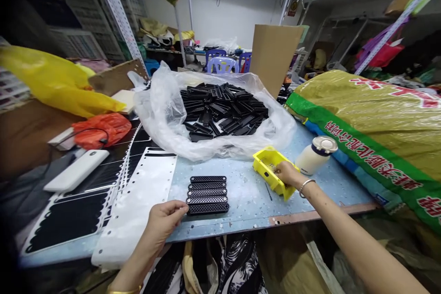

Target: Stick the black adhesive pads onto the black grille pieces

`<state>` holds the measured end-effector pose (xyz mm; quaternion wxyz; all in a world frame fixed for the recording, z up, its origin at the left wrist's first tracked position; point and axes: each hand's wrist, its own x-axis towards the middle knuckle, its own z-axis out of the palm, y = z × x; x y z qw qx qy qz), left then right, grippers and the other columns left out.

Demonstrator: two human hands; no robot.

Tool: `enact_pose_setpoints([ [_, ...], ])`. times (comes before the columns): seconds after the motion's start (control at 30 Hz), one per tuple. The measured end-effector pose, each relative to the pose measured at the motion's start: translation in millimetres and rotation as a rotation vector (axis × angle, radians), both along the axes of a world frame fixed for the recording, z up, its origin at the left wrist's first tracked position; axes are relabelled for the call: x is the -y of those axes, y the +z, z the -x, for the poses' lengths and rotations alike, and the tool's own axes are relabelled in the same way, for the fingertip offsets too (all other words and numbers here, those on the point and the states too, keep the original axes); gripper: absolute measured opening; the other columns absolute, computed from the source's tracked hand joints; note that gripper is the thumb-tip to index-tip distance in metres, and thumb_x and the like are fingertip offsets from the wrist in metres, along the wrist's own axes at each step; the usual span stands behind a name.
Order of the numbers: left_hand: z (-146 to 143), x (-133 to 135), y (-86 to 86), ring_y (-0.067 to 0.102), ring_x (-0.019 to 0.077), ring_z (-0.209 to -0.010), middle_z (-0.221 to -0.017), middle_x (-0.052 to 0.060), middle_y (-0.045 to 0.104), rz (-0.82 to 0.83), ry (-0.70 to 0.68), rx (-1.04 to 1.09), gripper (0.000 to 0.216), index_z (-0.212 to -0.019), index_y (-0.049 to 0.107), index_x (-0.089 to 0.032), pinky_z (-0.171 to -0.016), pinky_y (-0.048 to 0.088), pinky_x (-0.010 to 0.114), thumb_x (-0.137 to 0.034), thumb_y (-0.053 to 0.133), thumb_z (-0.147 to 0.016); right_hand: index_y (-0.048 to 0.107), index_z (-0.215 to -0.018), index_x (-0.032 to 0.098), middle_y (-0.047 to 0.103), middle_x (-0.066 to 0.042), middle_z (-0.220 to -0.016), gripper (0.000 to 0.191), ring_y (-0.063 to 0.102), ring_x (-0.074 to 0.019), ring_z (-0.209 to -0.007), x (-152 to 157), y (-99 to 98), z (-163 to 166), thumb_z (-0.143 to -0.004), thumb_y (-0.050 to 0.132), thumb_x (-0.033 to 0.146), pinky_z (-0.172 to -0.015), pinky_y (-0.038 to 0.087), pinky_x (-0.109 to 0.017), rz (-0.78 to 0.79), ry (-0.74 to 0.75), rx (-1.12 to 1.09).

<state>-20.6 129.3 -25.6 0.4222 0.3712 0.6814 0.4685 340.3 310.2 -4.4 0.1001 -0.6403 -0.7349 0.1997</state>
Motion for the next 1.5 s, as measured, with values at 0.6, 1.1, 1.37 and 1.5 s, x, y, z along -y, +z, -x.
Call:
enact_pose_setpoints([
  [0.6, -3.1, 1.7, -22.9, 0.034, 0.0078, -0.040, -0.043, -0.005, 0.042, -0.023, -0.043, -0.080, 0.020, -0.059, 0.065, -0.017, -0.039, 0.025, 0.020, -0.036, 0.060, -0.059, 0.068, -0.083, 0.017, 0.069, -0.006, -0.064, 0.034, 0.063, -0.0187, -0.051, 86.8, 18.5, 56.3, -0.068, 0.070, 0.047, -0.044, 0.049, -0.027, -0.120, -0.077, -0.737],
  [1.1, -6.9, 9.7, -12.4, 0.049, 0.0109, -0.033, -0.043, -0.005, 0.052, -0.015, -0.029, 0.037, 0.021, -0.066, 0.068, -0.017, -0.035, 0.033, 0.021, -0.035, 0.063, -0.057, 0.067, -0.071, 0.018, 0.059, -0.004, -0.065, 0.019, 0.056, -0.0149, -0.057, 132.3, -33.0, 142.4, -0.082, 0.053, 0.013, -0.054, 0.042, -0.024, -0.353, 0.403, -0.422],
  [1.37, -4.7, 7.2, -22.4, 0.042, 0.0078, -0.031, -0.042, -0.005, 0.051, -0.044, -0.018, 0.069, 0.020, -0.063, 0.069, -0.015, -0.034, 0.029, 0.020, -0.035, 0.066, -0.057, 0.073, -0.082, 0.017, 0.062, -0.002, -0.061, 0.014, 0.057, -0.0134, -0.053, 123.7, -33.4, 129.3, -0.082, 0.058, 0.018, -0.054, 0.043, -0.023, -0.432, 0.310, -0.387],
  [1.5, -5.5, 7.3, -19.4, 0.040, 0.0066, -0.032, -0.042, -0.006, 0.048, -0.063, -0.043, 0.067, 0.020, -0.064, 0.070, -0.014, -0.035, 0.030, 0.018, -0.033, 0.068, -0.057, 0.074, -0.089, 0.017, 0.067, -0.004, -0.065, 0.015, 0.061, -0.0142, -0.055, 118.3, -38.1, 133.5, -0.083, 0.060, 0.019, -0.056, 0.043, -0.022, -0.460, 0.374, -0.265],
])
